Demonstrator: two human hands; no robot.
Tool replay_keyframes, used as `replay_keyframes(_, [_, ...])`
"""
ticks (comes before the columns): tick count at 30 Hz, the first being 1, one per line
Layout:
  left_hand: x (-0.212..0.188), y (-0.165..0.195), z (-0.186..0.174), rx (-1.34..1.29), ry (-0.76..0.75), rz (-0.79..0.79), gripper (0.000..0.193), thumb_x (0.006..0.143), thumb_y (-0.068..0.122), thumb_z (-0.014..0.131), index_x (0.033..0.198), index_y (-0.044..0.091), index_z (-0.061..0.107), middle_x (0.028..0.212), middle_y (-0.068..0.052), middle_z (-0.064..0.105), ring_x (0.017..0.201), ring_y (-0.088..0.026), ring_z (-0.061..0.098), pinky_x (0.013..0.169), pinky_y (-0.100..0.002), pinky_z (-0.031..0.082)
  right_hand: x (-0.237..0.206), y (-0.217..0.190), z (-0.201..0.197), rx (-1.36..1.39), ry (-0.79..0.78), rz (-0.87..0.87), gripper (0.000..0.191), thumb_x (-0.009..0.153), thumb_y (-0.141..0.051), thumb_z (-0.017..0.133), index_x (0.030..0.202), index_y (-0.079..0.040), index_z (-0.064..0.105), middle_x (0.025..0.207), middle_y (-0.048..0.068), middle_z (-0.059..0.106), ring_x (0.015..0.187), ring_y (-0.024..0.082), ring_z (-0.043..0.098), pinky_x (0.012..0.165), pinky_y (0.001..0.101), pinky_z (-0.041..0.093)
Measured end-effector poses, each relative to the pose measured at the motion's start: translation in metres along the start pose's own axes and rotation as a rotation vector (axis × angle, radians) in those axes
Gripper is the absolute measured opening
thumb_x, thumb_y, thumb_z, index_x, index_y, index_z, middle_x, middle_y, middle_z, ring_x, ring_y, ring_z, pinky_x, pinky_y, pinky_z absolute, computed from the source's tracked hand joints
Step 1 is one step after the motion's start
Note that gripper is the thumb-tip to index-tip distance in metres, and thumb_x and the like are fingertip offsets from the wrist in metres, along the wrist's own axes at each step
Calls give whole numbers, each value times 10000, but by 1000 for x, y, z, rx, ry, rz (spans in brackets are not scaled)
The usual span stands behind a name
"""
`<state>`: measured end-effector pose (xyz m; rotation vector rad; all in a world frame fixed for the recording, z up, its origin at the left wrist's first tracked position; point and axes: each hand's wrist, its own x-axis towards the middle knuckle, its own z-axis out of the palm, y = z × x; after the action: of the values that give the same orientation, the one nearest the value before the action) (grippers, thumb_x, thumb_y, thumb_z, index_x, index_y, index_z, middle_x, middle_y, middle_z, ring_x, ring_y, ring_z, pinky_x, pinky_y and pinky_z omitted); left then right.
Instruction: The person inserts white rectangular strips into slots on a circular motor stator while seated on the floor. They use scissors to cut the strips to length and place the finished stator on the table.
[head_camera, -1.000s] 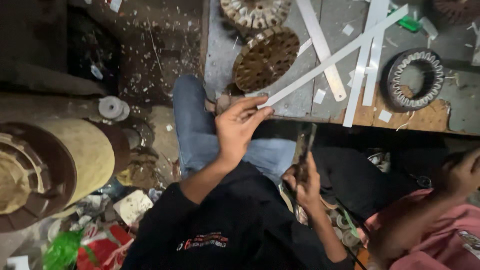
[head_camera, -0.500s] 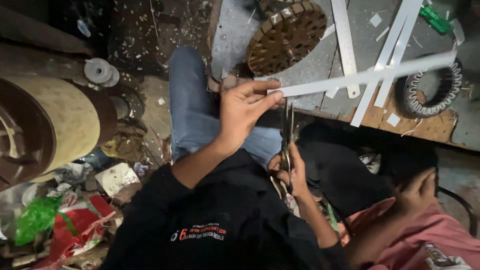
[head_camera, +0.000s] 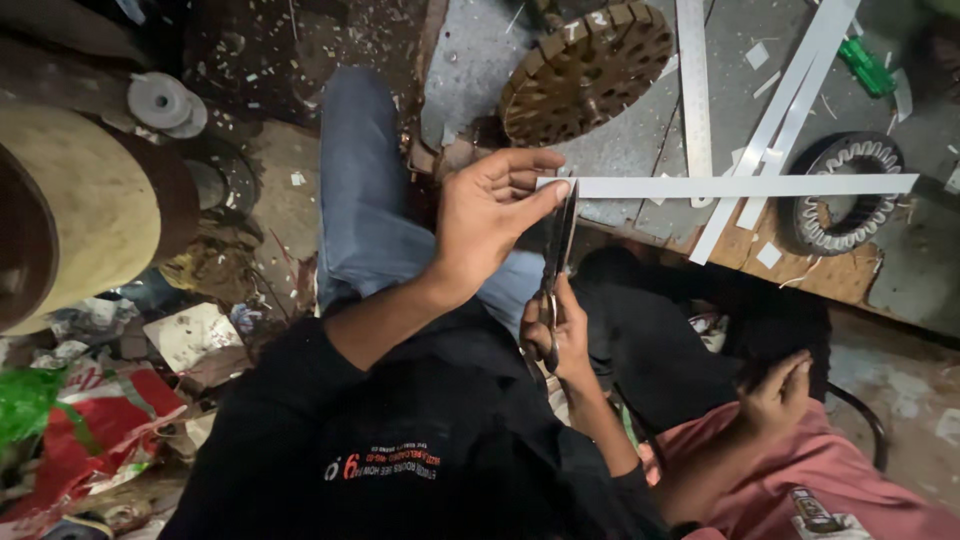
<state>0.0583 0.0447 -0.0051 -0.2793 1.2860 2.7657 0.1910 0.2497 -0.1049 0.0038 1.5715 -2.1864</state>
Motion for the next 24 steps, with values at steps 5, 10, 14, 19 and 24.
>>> replay_keyframes(5, [0,1,0,18,1,0,255,964,-55,728,1215,-61,682,1012,-91,753,907,-94,705,815,-219,581,2,0,3,87,30,45,893,867,2,718,1603,-134,231,740,50,542,538,127,540,451,261,435])
replay_keyframes(10, [1,0,0,-20,-14,0,258,956,-54,723,1210,-53,675,1023,-92,759,919,-98,720,838,-222,591,5,-5,6,19,29,51,786,904,25,721,1565,-78,308,727,40,531,541,129,539,458,263,432])
replay_keyframes(14, [2,-2,-1,4,-15,2,255,965,-51,727,1216,-53,682,1011,-91,758,907,-92,711,821,-219,584,8,-6,7,-6,82,83,683,931,25,726,1514,-28,376,755,46,536,561,132,546,466,261,424])
replay_keyframes(19, [3,-4,-1,41,-2,17,258,954,-42,734,1207,-56,684,1006,-86,754,899,-90,707,811,-217,578,12,-5,8,-39,97,103,697,919,6,720,1517,-34,364,726,69,589,490,129,538,424,255,423])
replay_keyframes(24, [1,1,-5,-25,-50,-7,257,965,-5,720,1212,-61,676,1022,-80,748,911,-111,718,837,-246,605,8,-28,15,31,153,81,866,828,46,694,1591,-92,307,745,50,607,501,123,554,418,261,444])
